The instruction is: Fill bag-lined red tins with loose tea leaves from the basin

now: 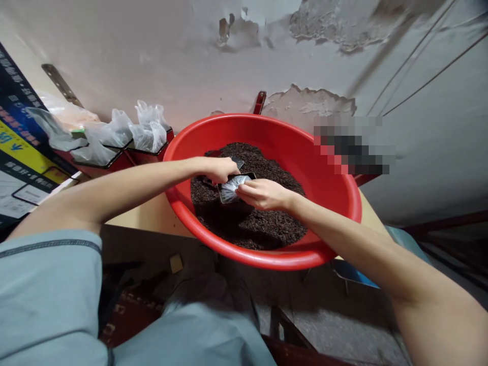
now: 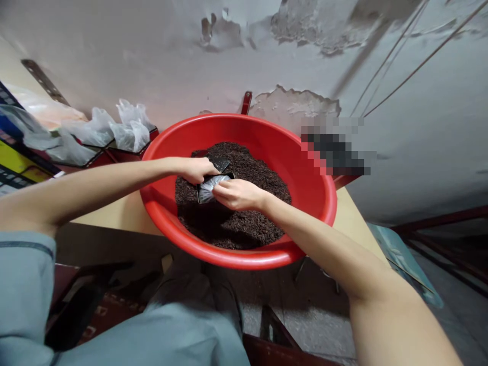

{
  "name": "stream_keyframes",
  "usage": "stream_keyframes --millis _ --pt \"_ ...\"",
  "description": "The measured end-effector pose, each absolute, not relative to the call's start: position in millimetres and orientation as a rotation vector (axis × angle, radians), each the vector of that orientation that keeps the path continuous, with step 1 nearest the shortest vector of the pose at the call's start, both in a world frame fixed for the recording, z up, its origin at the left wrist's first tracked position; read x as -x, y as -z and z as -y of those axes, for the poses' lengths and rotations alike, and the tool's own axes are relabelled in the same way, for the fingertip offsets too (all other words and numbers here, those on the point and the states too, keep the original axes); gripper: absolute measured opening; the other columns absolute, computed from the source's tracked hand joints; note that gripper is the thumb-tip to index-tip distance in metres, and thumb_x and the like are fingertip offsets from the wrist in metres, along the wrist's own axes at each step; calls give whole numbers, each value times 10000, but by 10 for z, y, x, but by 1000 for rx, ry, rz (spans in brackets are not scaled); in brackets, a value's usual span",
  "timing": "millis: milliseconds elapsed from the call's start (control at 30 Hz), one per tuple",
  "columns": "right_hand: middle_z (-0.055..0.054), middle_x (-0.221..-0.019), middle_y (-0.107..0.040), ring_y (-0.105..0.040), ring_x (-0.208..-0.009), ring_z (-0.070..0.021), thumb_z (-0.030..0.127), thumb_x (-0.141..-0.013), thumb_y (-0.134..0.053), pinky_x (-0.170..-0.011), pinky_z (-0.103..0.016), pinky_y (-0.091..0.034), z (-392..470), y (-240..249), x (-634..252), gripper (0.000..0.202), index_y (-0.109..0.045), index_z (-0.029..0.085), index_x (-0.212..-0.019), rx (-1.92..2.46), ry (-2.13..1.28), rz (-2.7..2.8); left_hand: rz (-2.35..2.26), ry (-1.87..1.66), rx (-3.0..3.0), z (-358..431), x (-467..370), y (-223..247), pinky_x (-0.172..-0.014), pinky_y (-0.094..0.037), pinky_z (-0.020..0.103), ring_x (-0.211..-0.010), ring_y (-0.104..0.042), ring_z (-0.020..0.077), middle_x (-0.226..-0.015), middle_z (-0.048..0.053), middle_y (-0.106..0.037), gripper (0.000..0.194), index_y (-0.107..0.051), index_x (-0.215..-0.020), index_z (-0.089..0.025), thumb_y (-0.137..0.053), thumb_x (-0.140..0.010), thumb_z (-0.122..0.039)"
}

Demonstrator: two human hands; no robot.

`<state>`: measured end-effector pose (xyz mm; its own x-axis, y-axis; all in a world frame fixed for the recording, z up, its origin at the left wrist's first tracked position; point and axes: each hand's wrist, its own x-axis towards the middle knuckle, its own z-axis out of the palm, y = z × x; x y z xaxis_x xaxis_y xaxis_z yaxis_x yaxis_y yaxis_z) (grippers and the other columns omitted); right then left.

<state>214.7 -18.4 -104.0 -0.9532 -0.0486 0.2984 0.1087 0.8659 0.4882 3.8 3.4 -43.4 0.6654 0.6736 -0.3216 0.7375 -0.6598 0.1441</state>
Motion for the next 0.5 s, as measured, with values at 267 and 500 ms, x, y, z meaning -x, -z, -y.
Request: stream_keyframes --millis 267,500 --pt "-54 -868 -593 -511 -724 -134 140 -1104 -345 -649 -308 -449 195 971 -2171 329 -633 143 -945 -22 676 2780 -789 512 -2992 -255 -492 301 -614 -368 308 -713 -648 194 -816 61 -790 390 -848 -1022 -252 -634 -765 -50" --pt "-53 -841 -625 -508 -685 -140 175 -1107 -358 -668 -296 -452 248 990 -2333 302 -643 123 -1020 98 465 2754 -732 428 -3059 -288 -678 365 -676 -425 304 -808 -717 219 -812 63 -811 391 -864 -1023 -295 -670 -774 -66"
